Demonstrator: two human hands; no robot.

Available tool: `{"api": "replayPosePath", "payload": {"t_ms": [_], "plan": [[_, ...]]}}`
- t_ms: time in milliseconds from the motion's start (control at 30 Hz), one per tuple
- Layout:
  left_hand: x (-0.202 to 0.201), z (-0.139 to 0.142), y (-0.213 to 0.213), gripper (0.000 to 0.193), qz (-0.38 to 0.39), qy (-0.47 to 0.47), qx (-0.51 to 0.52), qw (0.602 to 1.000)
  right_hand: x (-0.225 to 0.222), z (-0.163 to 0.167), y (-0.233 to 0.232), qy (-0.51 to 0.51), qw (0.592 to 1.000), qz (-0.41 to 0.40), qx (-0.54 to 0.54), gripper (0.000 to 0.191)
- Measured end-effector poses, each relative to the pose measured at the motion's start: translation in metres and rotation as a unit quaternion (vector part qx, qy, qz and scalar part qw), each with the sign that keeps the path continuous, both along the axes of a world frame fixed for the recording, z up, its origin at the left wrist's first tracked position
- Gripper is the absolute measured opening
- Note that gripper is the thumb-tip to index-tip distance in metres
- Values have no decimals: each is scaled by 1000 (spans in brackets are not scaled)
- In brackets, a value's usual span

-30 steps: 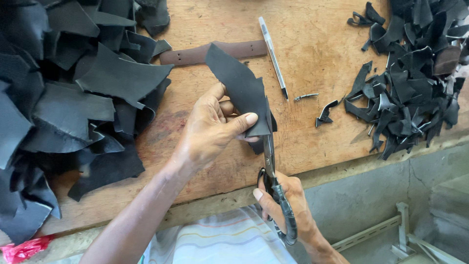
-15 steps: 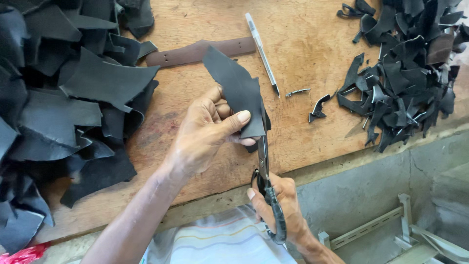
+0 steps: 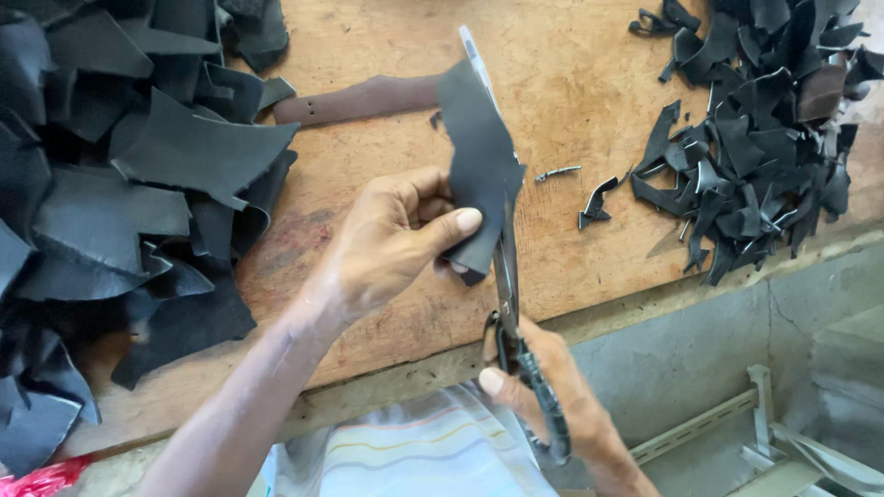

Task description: The person uses a pen to mark a piece of black leather against a brown template, then uses shears to cut the leather to shape. They repeat this process with additional pieces, trimming edges and stacking the finished cutouts on the table.

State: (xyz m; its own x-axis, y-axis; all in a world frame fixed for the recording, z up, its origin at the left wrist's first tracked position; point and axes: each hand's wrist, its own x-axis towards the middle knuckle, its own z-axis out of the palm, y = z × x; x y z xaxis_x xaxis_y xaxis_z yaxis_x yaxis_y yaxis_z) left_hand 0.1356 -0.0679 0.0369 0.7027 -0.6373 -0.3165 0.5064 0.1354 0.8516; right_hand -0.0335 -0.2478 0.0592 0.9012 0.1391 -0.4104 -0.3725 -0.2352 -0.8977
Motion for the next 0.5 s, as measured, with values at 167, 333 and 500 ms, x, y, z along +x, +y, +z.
{"api": "replayPosePath", "payload": {"t_ms": [167,333,500], "plan": [[5,6,3,22,-54,-5,56,997,11,17,-9,76,997,-1,-15,38],[7,6,4,20,-58,-12,30,998,16,23,-11,64,998,12,-8,36],[7,6,4,21,-59,-14,48,997,15,19,-11,58,998,-4,36,36]]}}
